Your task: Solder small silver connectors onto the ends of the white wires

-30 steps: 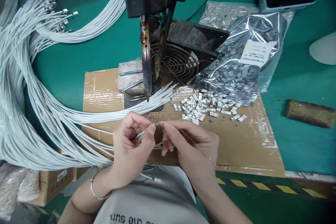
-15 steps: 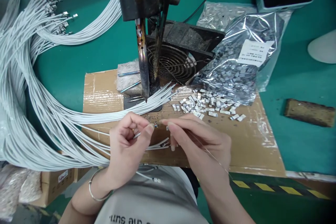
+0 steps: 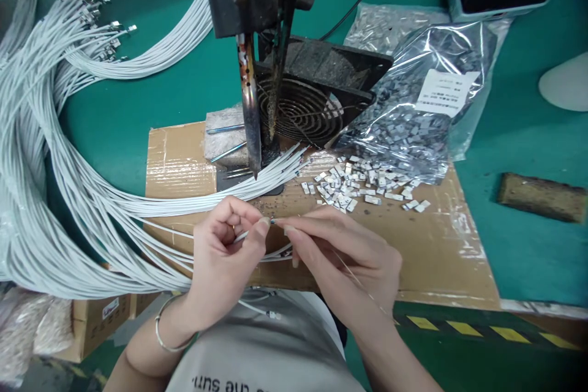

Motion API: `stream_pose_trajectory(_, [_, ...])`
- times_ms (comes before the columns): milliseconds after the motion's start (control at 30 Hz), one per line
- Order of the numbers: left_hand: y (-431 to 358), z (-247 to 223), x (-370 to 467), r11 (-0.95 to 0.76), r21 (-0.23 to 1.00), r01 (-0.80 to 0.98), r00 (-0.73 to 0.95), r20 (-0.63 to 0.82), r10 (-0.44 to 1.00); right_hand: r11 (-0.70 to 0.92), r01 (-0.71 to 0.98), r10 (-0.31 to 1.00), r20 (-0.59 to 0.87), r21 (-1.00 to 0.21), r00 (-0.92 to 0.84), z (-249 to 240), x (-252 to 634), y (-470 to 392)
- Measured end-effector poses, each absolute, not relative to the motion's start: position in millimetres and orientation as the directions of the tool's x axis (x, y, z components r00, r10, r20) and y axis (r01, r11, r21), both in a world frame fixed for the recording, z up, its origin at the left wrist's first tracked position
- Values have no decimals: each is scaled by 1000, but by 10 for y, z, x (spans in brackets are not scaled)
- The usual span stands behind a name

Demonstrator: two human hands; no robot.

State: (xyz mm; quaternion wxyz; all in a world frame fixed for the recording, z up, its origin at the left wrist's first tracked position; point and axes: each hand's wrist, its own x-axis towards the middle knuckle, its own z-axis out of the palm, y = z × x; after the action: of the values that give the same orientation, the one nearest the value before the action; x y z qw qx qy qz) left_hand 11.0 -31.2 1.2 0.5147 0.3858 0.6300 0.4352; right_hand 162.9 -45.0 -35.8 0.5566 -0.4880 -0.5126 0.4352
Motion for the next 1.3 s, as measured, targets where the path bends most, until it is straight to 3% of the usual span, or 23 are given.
stream_pose_trajectory(167, [-282,16,104,341,939,43,-169,-330,929,305,274,932,345,-912,114,-395,1651,-474])
stream_pose_trajectory(267, [-274,13,95,349,937,29,-168,-340,925,324,335,912,386,-885,138,-431,1680,-489])
stream_pose_trajectory(333, [-278,8,83,355,935,11,-153,-349,924,261,303,927,326,-917,188,-436,1691,-492])
stream_pose_trajectory(433, [-289,2,64,367,930,-4,-126,-365,923,75,154,961,113,-985,253,-396,1686,-477])
stream_pose_trajectory(567, [-289,13,54,364,931,2,-112,-362,925,-55,-76,974,-70,-996,216,-316,1671,-432])
stream_pose_trajectory(867, [-296,19,69,300,954,-23,-75,-301,951,-66,-264,994,-86,-962,67,-318,1635,-347])
stream_pose_trajectory(1300, [-296,26,66,251,968,10,-73,-249,966,25,-120,996,15,-992,86,-321,1607,-364])
